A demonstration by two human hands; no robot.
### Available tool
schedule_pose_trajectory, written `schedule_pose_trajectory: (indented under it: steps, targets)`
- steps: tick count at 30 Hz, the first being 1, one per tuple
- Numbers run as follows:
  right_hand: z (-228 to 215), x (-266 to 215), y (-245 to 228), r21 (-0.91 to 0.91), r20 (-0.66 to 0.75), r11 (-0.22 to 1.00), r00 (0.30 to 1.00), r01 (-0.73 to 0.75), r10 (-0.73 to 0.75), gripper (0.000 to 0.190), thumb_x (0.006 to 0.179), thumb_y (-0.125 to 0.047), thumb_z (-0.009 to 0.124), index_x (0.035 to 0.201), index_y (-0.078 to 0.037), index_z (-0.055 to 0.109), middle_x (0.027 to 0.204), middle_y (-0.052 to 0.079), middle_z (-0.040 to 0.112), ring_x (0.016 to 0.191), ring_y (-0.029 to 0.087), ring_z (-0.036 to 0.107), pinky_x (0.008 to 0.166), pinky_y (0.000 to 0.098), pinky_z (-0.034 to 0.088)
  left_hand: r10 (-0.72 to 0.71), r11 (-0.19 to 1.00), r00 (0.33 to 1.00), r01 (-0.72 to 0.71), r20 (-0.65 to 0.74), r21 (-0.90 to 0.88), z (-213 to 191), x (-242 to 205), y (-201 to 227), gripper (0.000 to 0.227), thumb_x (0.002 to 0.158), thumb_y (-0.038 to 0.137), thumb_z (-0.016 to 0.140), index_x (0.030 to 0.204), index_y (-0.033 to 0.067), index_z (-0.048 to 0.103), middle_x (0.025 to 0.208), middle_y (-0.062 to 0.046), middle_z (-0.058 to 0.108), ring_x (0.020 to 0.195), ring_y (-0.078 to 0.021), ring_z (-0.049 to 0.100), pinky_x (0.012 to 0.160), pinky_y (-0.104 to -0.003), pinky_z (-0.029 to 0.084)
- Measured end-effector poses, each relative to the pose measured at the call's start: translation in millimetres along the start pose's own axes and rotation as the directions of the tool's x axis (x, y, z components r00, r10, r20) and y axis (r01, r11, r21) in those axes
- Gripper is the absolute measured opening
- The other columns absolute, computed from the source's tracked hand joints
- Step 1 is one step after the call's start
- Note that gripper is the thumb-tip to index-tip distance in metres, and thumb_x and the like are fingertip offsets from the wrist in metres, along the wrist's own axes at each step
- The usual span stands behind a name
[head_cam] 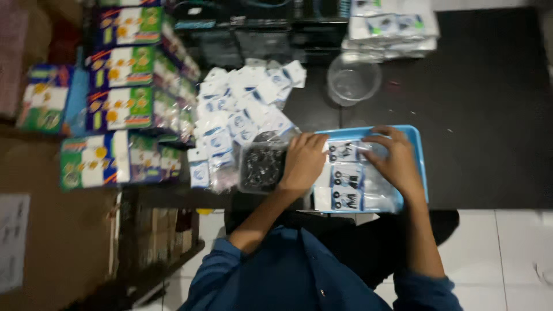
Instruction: The person sits on the floor and repeatedly picks small black fishing hardware from a metal tray, places each piece into a clear plastic bag with a printed header card, and sets the sealed bag into a blue tray. The person continues this one-at-a-time packing process throughout the clip.
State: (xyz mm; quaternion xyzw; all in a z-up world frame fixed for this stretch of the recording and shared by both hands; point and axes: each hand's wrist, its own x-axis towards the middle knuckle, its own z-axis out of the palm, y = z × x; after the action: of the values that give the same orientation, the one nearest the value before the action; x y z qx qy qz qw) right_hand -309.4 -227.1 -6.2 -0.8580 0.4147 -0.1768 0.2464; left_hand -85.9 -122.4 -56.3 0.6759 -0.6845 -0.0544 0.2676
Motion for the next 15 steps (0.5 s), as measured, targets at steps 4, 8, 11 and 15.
schedule_pose_trajectory:
  steps: [4,8,11,15]
  targets:
    - [-25.7,-18.2,-48.4,-0.155,-0.041,0.98,0.99,0.128,-0.136,0.026,0.09,-0.02,0.078,0.115,-0.014,0.078,0.14,0.02,0.063,0.133,0.051,0.053,0.106,0.0586,0.043,-0.045,0.997,0.99,0.036,-0.137,-0.061,-21.9,-23.0,-9.0,0.042,0.092,0.03,0.069,0.131,0.0181,0.063,0.123,-0.005,0.068,0.124,-0.0263,0.058,0.103,-0.046,0.041]
    - [-24.7,-37.7,-96.5,0.0,-0.073,0.975,0.972,0.224,-0.223,0.024,0.096,-0.015,0.071,0.119,-0.009,0.072,0.139,0.013,0.065,0.133,0.037,0.057,0.113,0.0495,0.039,-0.099,0.976,0.938,0.027,-0.332,-0.214,-87.9,-56.4,-20.8,0.027,0.101,0.023,0.063,0.122,0.0062,0.066,0.122,-0.01,0.07,0.117,-0.029,0.063,0.103,-0.047,0.043]
    - [-15.1,-40.0,-134.3,0.146,-0.037,0.958,0.969,0.248,-0.246,0.018,0.095,-0.011,0.071,0.112,-0.005,0.072,0.125,0.012,0.07,0.123,0.03,0.063,0.11,0.0436,0.044,-0.23,0.969,0.866,0.161,-0.444,-0.187,-111.7,-79.8,-54.5,0.025,0.099,0.018,0.062,0.119,0.0026,0.068,0.117,-0.015,0.072,0.111,-0.0333,0.066,0.098,-0.051,0.049]
    - [24.0,-36.3,-159.2,0.308,-0.006,0.909,0.956,0.281,-0.293,0.017,0.091,-0.015,0.072,0.107,-0.008,0.074,0.117,0.009,0.074,0.115,0.024,0.067,0.114,0.0459,0.044,-0.652,0.753,0.716,0.651,-0.249,-0.098,-125.8,-107.2,-114.5,0.047,0.099,0.036,0.057,0.136,0.0069,0.055,0.136,-0.012,0.063,0.124,-0.0303,0.057,0.101,-0.048,0.046]
